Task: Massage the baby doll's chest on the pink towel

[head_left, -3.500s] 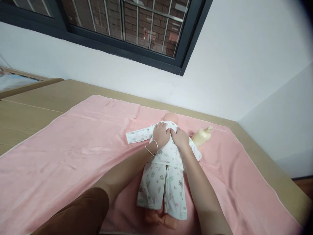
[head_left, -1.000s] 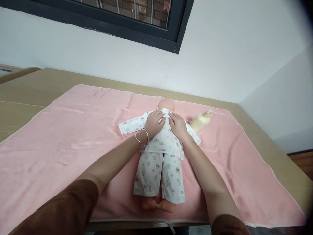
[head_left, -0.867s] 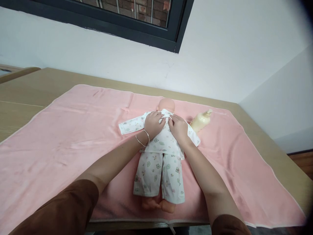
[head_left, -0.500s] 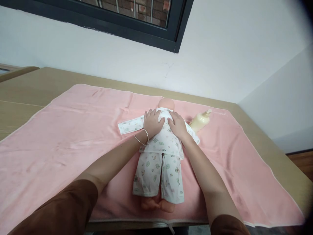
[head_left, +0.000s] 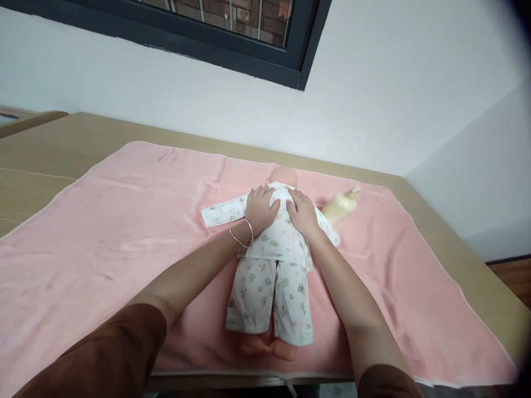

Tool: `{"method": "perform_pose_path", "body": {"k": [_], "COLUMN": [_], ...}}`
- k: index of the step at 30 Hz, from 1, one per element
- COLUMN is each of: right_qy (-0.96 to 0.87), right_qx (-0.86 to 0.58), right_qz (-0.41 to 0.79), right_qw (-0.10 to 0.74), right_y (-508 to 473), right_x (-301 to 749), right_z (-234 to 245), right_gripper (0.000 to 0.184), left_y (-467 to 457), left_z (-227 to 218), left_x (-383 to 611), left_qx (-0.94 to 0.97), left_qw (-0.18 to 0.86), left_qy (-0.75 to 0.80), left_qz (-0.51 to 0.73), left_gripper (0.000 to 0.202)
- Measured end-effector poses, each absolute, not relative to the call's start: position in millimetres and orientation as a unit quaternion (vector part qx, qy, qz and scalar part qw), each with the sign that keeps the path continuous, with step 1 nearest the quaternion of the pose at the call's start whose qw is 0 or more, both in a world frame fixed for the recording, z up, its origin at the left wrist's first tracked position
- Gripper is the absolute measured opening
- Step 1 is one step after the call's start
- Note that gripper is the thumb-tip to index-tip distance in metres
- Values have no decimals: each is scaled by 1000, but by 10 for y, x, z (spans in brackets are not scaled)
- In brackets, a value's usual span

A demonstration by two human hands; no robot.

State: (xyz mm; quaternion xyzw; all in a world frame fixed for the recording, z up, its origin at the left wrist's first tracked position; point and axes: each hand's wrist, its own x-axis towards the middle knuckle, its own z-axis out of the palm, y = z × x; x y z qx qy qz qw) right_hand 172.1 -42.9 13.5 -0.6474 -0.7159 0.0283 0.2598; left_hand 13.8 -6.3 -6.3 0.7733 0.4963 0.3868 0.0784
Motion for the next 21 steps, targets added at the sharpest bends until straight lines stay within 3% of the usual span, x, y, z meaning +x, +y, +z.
{"method": "perform_pose_path", "body": {"k": [21], "right_qy": [-702], "right_qx": [-661], "right_qz": [21], "right_qw": [263], "right_y": [-476], "right_x": [1682], "right_z": [162], "right_gripper": [49], "left_y": [-121], "left_z": [7], "left_x": [144], "left_qx": [767], "left_qw": [88], "left_qy": [517], "left_qz": [369], "left_gripper": [38]}}
